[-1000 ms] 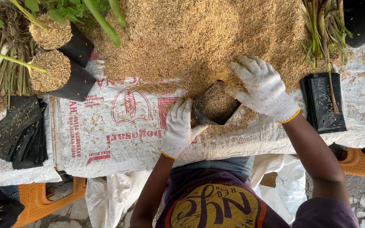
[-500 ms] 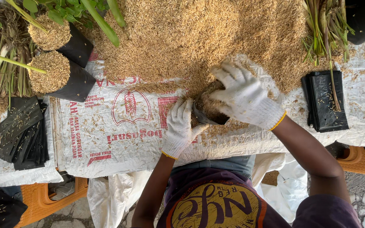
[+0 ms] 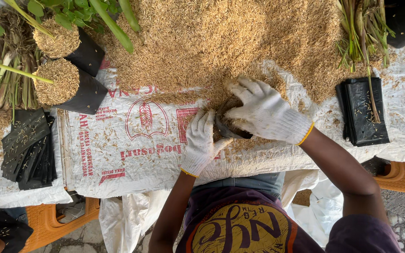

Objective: The person fills a black plastic bag with rice husks, creates a hole in the center, and plants a green seedling into the bag.

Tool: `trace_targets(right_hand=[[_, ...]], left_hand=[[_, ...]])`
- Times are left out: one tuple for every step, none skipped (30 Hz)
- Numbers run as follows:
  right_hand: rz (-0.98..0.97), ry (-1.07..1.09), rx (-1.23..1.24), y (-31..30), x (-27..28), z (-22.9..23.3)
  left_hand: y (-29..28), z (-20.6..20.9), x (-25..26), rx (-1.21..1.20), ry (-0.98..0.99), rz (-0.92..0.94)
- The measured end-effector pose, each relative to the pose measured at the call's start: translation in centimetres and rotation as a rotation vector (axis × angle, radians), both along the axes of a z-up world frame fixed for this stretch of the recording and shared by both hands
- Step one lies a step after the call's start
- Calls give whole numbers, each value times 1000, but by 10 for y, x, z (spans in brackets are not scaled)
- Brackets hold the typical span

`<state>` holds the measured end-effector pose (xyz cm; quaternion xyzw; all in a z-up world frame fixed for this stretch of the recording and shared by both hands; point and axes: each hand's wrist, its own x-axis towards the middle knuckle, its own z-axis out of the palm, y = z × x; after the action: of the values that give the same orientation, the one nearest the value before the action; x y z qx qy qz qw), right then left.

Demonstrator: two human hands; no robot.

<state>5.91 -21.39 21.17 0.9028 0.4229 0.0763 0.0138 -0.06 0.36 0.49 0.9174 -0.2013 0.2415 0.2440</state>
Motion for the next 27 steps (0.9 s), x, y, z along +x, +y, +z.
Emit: trace_targets(right_hand=[[-45,67,-116,3,-1,12],[-90,134,-232,6,-2,24],[-89,136,-233,4,-6,24],[-80,113,-158,2,-10,24],[-71,90,-84,-1,-14,24],[-71,90,-85,-6,-14,23],[-46,88,-107,-12,-13,22],[-21,87,-128,-17,-13,20],[-22,88,-129,-16,-11,20],[-57,113,-169,-15,-10,20],[-92,138,-209,-14,-9,21],[-96,138,-208,-8,-7,22],[-154,174,-266,-2,-5,24],[-209,208,-321,5,-2,26],[-211,207,-319,4,-4,28],[-194,204,-298,4,-5,30],[-178,200,-277,4,-7,32],[-175,200,-277,4,-9,34],[-153,197,-247,4,-11,36],[-132,193,-220,3,-13,38],[-131,193,-223,5,-9,39],[-137,200,-235,8,-5,40],[-144,206,-246,9,-1,41],[-148,206,-245,10,-2,42],[-160,214,-257,11,-2,43],[-171,220,-265,12,-2,43],[-174,217,-262,12,-3,44]], left_hand=[[1,-4,0,2,5,-2],[1,-8,0,3,10,-4],[1,-5,-1,3,12,-3],[1,-3,-1,0,18,-5],[0,-1,-2,-3,24,-8],[0,-3,-1,-5,24,-8],[0,-6,0,-11,29,-12],[1,-9,0,-16,35,-16],[1,-9,0,-18,36,-17],[0,-10,0,-6,33,-10],[0,-10,0,7,30,-4],[0,-9,0,7,30,-7],[0,-8,0,8,26,-11],[1,-7,1,10,20,-12],[1,-8,1,12,18,-13],[0,-8,0,1,28,-12],[0,-9,-2,-10,37,-11],[1,-2,-3,-11,37,-8],[2,4,-4,-3,49,-13],[2,10,-5,1,62,-20],[3,7,-4,-1,62,-18],[3,3,-4,6,52,-11],[2,0,-3,13,42,-3],[1,-1,-3,14,41,-8],[0,-3,-4,5,37,-7],[1,-3,-2,-2,29,-5],[1,-2,-1,1,25,-7]])
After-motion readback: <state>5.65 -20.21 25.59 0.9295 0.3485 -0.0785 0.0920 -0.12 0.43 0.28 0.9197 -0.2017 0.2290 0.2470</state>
